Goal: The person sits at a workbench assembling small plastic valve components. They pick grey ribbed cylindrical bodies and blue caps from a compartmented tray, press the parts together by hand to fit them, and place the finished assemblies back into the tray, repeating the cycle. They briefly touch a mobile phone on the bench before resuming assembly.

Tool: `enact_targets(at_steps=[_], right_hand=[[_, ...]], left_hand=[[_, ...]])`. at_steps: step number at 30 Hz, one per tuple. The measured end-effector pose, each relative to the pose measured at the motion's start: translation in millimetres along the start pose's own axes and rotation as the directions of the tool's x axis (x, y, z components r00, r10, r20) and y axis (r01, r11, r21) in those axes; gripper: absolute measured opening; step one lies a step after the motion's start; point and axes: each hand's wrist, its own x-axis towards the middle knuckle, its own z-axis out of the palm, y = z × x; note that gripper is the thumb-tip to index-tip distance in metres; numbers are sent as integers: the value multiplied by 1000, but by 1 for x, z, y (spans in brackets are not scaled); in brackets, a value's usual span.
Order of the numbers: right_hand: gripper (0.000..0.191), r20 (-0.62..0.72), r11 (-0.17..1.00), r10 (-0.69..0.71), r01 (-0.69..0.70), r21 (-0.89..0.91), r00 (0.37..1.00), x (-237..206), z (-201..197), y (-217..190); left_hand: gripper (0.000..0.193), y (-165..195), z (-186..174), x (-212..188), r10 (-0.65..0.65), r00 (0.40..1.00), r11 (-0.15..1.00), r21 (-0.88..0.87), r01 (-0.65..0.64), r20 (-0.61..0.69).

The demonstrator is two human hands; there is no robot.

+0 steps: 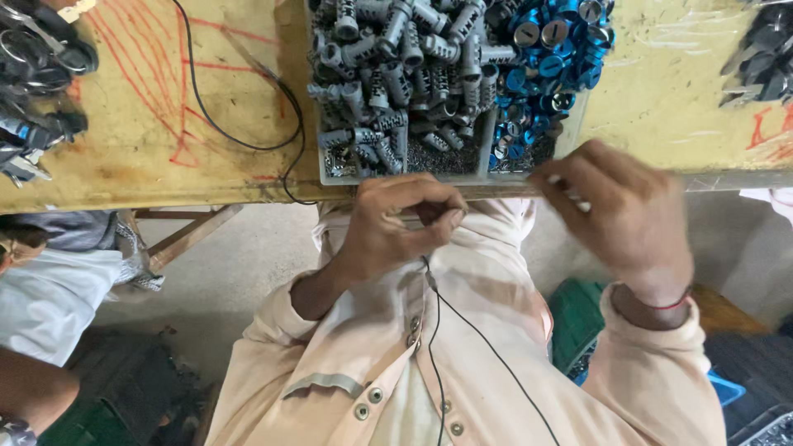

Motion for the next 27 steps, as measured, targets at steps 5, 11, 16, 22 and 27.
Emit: enact_targets(at_steps=[5,11,16,22,27], right_hand=[[13,-19,940,-9,2,-340,1000,5,4,15],[18,-10,940,-17,13,-340,1000,6,8,17],[18,-30,950,-27,16,-311,999,7,7,15],[19,-13,959,-85,78,-273,996,13,6,15],[17,32,955,-43,51,-291,999,15,-1,10]], left_hand=[[9,-2,1,7,-11,999,1000,-3,11,51],[9,-6,2,6,-18,997,1000,8,17,73],[10,-6,6,5,-116,992,990,-80,120,52],[11,0,5,6,-82,993,997,-2,83,89],[11,5,9,8,-84,994,996,14,84,75]])
